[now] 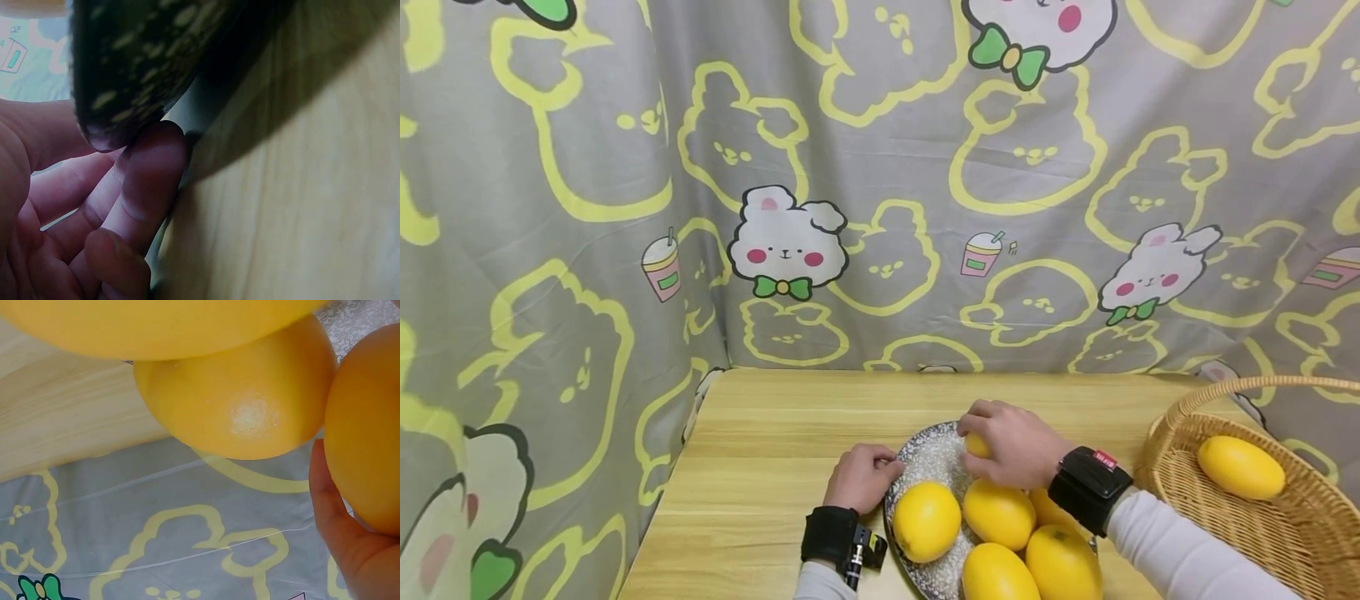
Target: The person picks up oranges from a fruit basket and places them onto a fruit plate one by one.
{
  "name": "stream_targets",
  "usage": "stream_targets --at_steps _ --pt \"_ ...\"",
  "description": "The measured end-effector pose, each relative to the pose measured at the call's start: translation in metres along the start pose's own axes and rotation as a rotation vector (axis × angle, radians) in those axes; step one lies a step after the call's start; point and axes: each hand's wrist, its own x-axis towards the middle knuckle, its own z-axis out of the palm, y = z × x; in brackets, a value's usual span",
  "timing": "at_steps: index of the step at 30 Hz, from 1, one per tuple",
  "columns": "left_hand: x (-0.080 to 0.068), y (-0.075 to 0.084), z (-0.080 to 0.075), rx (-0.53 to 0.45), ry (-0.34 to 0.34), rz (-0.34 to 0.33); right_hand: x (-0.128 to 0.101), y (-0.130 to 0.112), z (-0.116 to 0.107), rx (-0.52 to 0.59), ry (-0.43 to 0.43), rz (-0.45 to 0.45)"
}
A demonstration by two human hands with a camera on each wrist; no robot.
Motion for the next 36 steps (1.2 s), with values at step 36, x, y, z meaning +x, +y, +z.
stream_targets --at_steps 36 --pt "0.001 0.001 0.000 -0.012 -0.005 -0.013 0.015 -0.003 -0.002 -0.005 -0.123 -0.019"
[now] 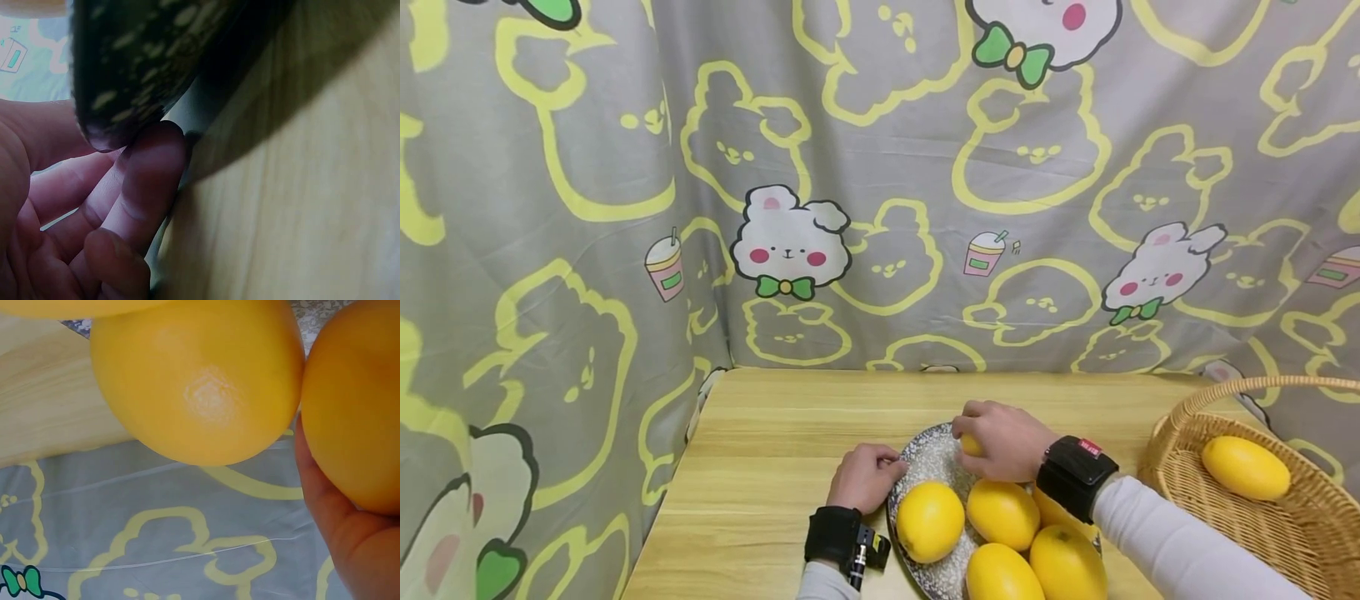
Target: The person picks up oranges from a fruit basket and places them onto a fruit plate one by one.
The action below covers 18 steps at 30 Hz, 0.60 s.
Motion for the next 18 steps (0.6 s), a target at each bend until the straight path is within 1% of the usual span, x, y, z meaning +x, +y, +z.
stream_targets --at_steps 7,11,14,18 --pt "0.001 -0.001 0.000 0.001 0.003 -0.006 0.007 -0.003 0.003 -0.011 -0.033 -0.003" --pt "0.001 -0.001 0.001 0.006 0.005 0.003 0.009 -0.002 0.006 -0.029 -0.038 -0.005" --pt "0.001 -0.001 0.001 0.006 0.005 -0.003 0.011 -0.003 0.008 -0.034 -0.039 -0.003" --pt "0.002 -0.002 0.001 0.014 0.004 -0.001 0.014 -0.006 0.009 -0.028 -0.054 -0.008"
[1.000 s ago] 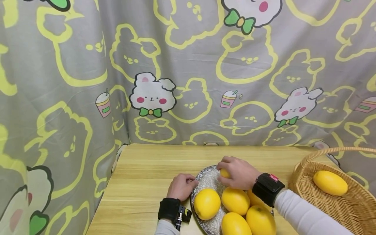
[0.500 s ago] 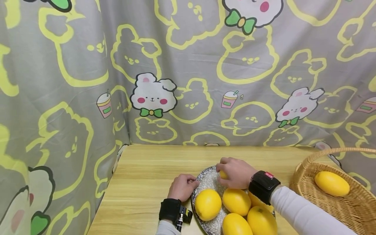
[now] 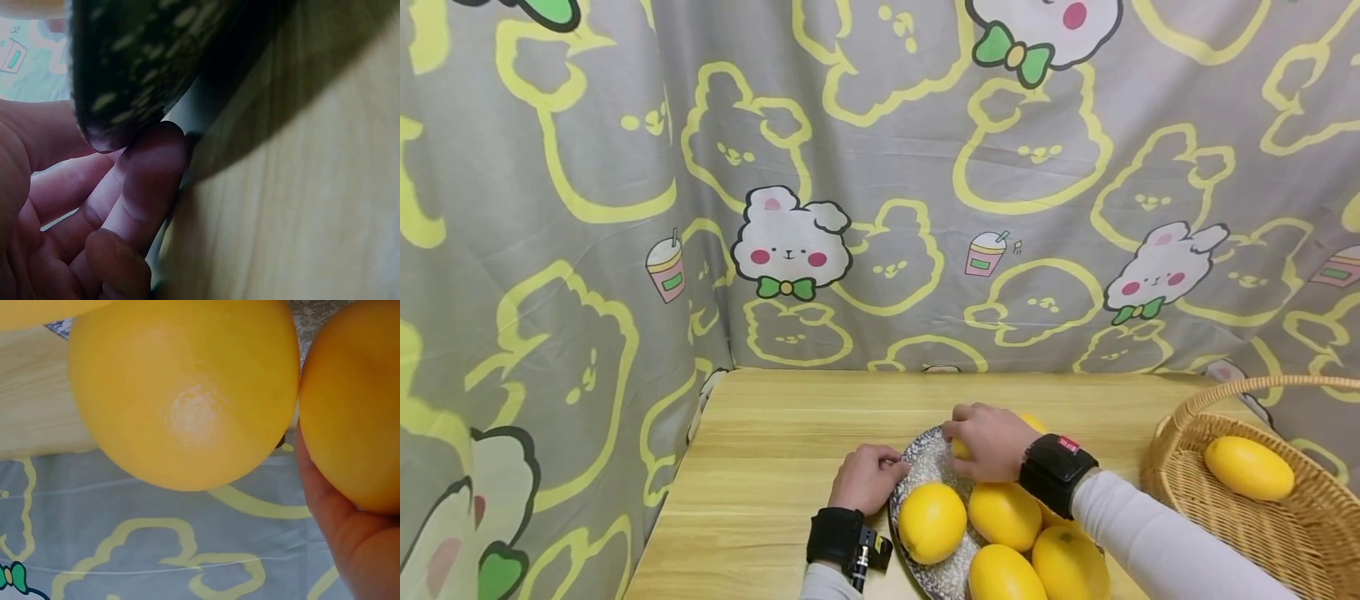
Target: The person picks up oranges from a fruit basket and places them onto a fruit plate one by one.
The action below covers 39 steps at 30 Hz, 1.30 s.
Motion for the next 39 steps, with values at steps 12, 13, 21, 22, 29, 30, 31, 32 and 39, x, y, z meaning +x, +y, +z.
stream_targets --at_steps 12,13,21,22,29,30,31,32,39 --pt "-0.001 0.000 0.000 -0.004 -0.004 0.000 0.005 -0.002 0.010 -0.024 -0.018 -0.015" --pt "-0.001 0.000 0.000 -0.002 -0.004 0.001 0.005 -0.002 0.011 -0.024 -0.017 -0.020" --pt "0.000 0.000 -0.001 -0.003 -0.002 0.001 0.009 0.000 0.018 -0.039 -0.024 -0.029" --pt "0.000 0.000 -0.001 -0.005 -0.003 0.000 0.009 0.000 0.018 -0.039 -0.023 -0.031" --pt "0.000 0.000 -0.002 -0.009 -0.009 -0.005 0.010 -0.002 0.020 -0.011 -0.050 -0.004" --pt "0.000 0.000 -0.002 -0.008 -0.010 -0.008 0.010 -0.003 0.020 -0.008 -0.054 -0.004" --pt "-0.001 0.001 -0.002 -0.007 -0.010 -0.006 0.010 -0.003 0.020 -0.008 -0.058 0.000" --pt "-0.001 0.001 -0.002 -0.005 -0.011 -0.008 0.009 -0.003 0.020 -0.007 -0.062 -0.001" --pt "0.001 0.000 -0.001 0.018 -0.005 0.004 0.009 -0.009 0.019 -0.024 -0.062 -0.019"
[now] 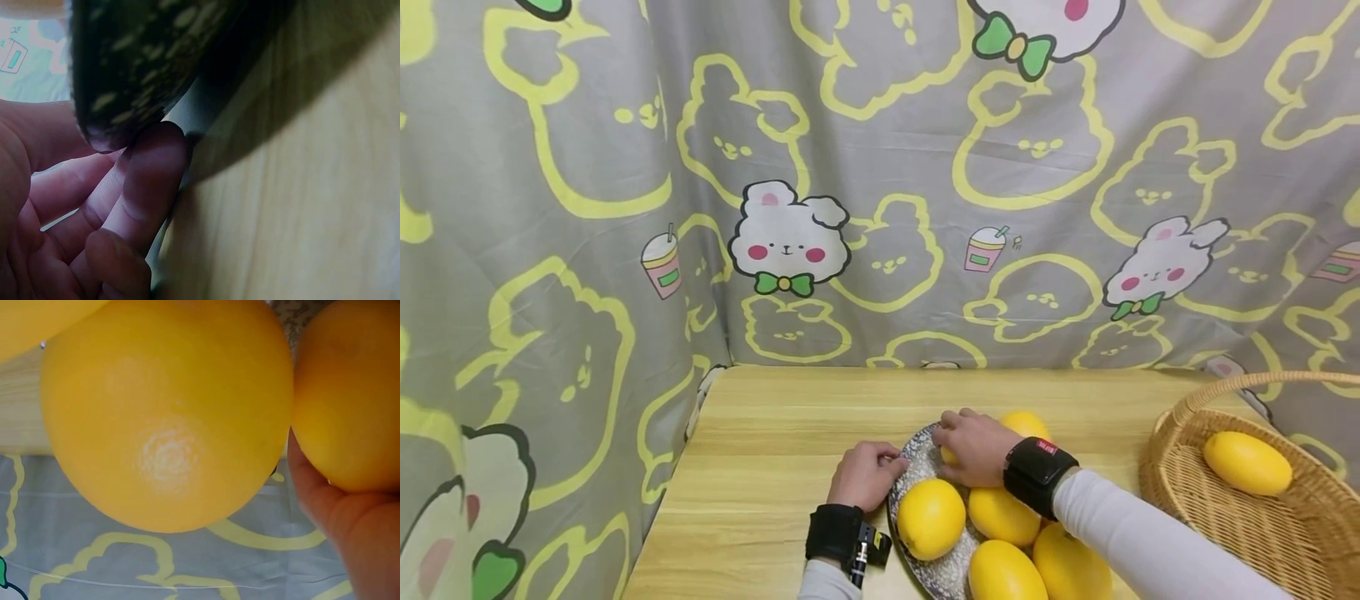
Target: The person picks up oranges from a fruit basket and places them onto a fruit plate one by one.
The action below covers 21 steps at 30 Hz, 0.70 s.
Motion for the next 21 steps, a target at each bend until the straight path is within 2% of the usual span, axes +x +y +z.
stream_targets --at_steps 12,21 --pt "-0.0009 -0.0012 -0.0029 0.009 0.012 0.008 0.0012 -0.0077 0.0002 -0.091 -0.003 0.015" --pt "-0.0019 0.0003 -0.0007 0.011 0.005 0.007 -0.0029 -0.0073 -0.0002 -0.095 -0.019 0.045"
